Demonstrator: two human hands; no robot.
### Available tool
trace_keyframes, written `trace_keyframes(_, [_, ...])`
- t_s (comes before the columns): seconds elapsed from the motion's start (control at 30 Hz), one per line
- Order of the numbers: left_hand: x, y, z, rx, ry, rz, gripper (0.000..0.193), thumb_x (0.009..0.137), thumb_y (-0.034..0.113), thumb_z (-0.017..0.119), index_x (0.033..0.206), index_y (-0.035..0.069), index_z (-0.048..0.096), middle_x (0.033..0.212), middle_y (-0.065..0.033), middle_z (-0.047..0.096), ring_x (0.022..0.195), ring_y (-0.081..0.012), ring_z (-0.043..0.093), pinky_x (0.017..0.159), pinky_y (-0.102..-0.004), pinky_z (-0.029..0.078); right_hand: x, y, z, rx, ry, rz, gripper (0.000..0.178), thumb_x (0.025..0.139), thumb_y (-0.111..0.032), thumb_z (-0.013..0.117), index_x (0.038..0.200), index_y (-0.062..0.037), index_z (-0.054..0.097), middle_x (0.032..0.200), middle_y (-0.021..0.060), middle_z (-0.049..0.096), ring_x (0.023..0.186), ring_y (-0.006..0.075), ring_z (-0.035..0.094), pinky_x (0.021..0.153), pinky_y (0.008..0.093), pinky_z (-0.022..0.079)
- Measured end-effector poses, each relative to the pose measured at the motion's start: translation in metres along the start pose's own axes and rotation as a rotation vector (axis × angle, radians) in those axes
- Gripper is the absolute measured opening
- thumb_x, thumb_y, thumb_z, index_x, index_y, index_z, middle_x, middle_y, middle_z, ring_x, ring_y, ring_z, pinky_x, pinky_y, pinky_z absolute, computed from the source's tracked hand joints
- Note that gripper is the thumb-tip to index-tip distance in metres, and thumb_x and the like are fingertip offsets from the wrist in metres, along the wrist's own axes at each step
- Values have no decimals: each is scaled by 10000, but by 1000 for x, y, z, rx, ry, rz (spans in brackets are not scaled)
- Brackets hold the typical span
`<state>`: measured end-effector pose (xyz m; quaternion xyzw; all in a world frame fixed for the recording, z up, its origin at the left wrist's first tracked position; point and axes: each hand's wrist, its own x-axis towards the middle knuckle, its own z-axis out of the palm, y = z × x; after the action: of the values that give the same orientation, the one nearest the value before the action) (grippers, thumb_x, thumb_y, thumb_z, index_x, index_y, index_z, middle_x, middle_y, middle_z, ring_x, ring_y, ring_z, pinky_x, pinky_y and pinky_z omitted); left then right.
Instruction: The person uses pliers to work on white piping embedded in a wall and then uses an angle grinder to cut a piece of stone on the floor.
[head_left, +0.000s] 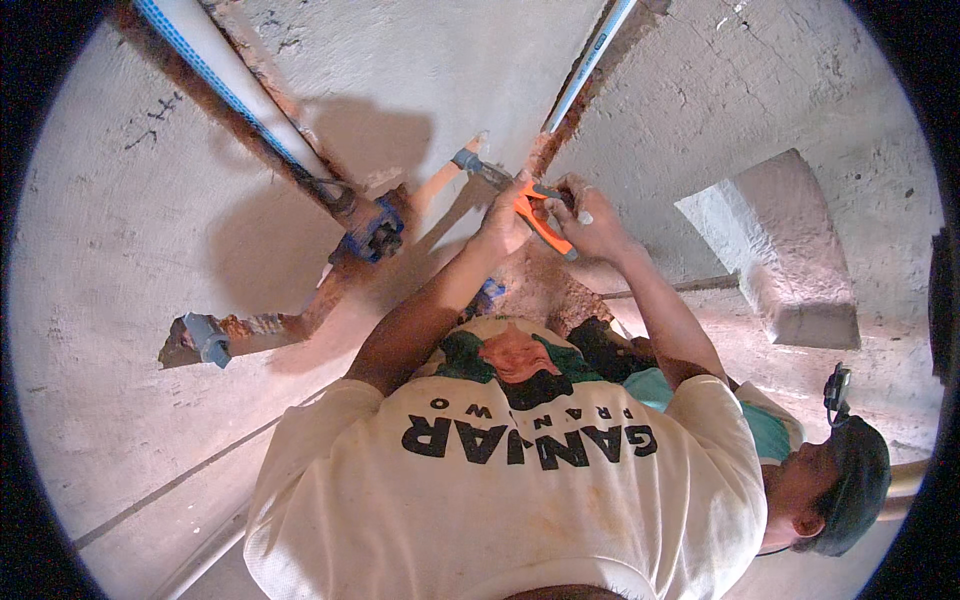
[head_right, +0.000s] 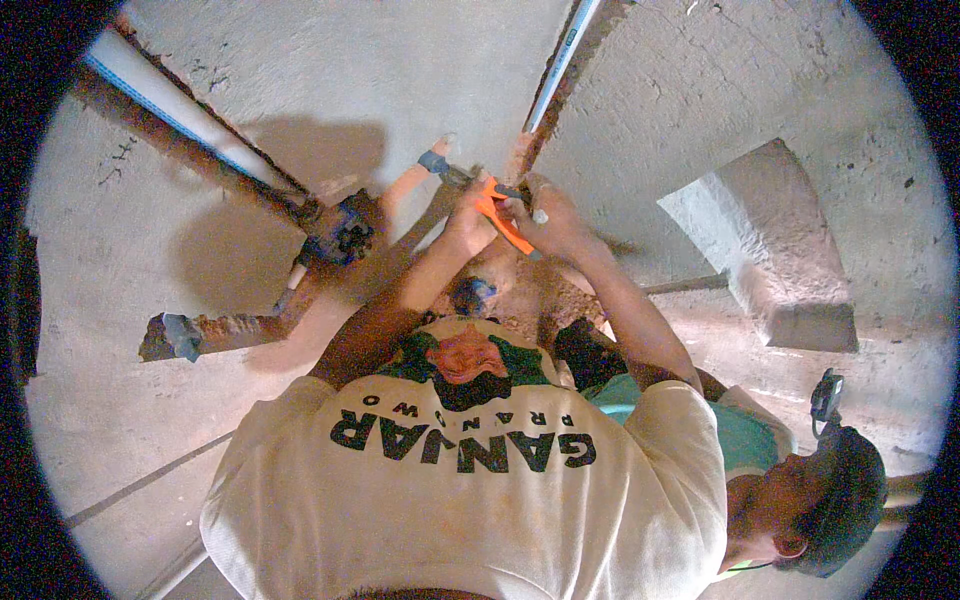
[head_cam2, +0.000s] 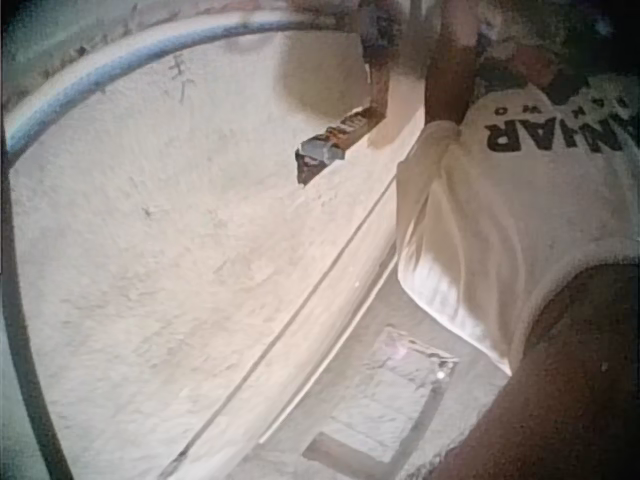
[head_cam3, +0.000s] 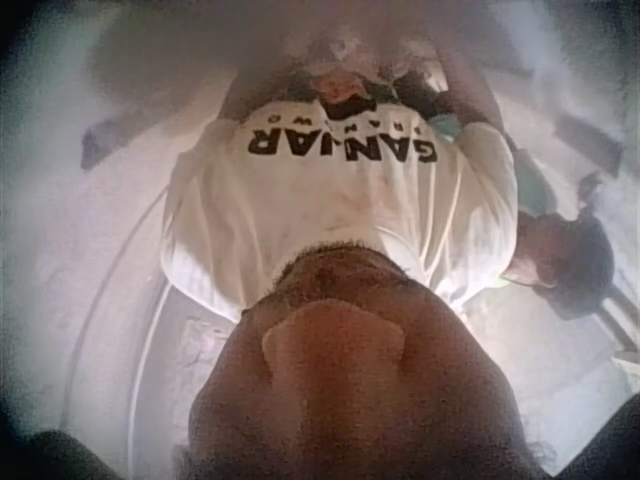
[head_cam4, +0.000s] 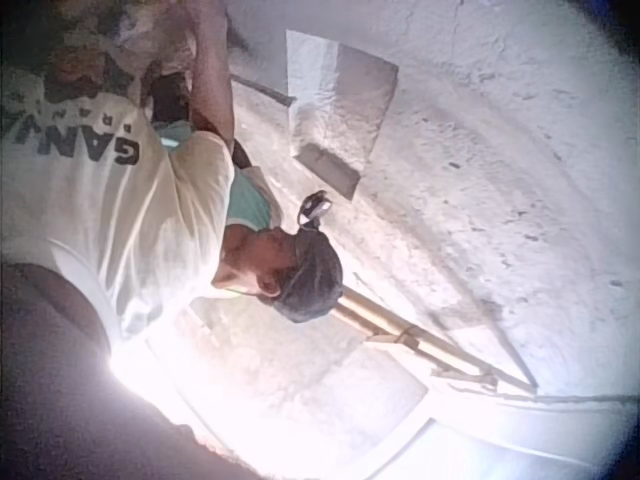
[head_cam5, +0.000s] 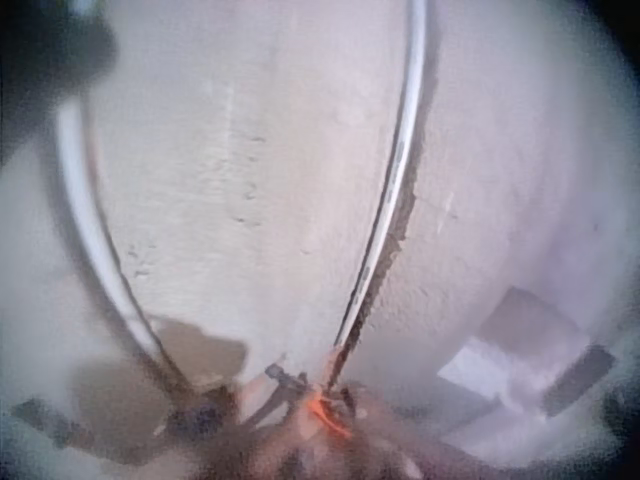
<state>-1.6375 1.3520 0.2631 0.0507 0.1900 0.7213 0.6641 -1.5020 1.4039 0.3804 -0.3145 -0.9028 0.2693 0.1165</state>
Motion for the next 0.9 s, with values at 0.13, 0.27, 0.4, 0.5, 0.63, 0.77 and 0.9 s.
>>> trace_keyframes(0.13, [1, 2, 8, 2, -14, 68, 340, 815, 342, 720, 971, 97, 543, 885, -51, 585, 791, -188, 573, 672, -330, 480, 2, 10, 4, -51, 49, -9, 224, 892, -225, 564, 967, -14, 551, 831, 186, 619, 830, 309, 624, 716, 422, 460])
trace_keyframes(0.27, [0, 5, 10, 9, -24, 95, 321, 812, 306, 725, 973, 95, 543, 905, -56, 591, 802, -189, 581, 684, -332, 484, 7, 1, -3, -90, 13, -11, 220, 880, -227, 575, 948, -19, 554, 855, 195, 611, 830, 331, 617, 719, 425, 458])
trace_keyframes(0.4, [0, 1, 21, -30, 12, 130, 313, 811, 288, 726, 976, 94, 545, 901, -53, 599, 805, -186, 589, 697, -320, 485, 4, 19, 7, -88, 90, -100, 216, 872, -229, 576, 926, -21, 554, 861, 202, 596, 812, 358, 601, 726, 425, 456])
trace_keyframes(0.5, [0, 4, 13, 17, -13, 118, 310, 806, 284, 731, 974, 96, 550, 886, -47, 601, 791, -180, 590, 702, -316, 486, 7, 5, -1, -94, 45, -67, 217, 867, -222, 582, 925, -15, 554, 828, 202, 584, 785, 354, 595, 714, 432, 454])
trace_keyframes(0.63, [1, 3, 16, 2, -70, 115, 295, 810, 274, 729, 975, 94, 563, 882, -43, 601, 780, -174, 587, 698, -310, 483, 9, 1, -10, -19, 20, -104, 214, 854, -200, 602, 923, -4, 550, 768, 202, 574, 738, 342, 590, 684, 446, 446])
trace_keyframes(0.77, [-3, 4, 20, 0, -41, 131, 292, 814, 263, 728, 988, 89, 572, 890, -41, 600, 781, -171, 583, 694, -306, 481, 10, -9, -15, 31, 19, -127, 207, 853, -193, 600, 915, -2, 548, 748, 203, 583, 730, 342, 595, 676, 449, 441])
trace_keyframes(0.9, [6, 7, 10, -9, -13, 144, 290, 815, 250, 727, 994, 84, 571, 899, -39, 596, 797, -174, 582, 692, -306, 481, 15, -8, -11, -7, -10, -108, 218, 853, -194, 599, 937, 1, 545, 756, 200, 596, 747, 344, 598, 685, 452, 450])
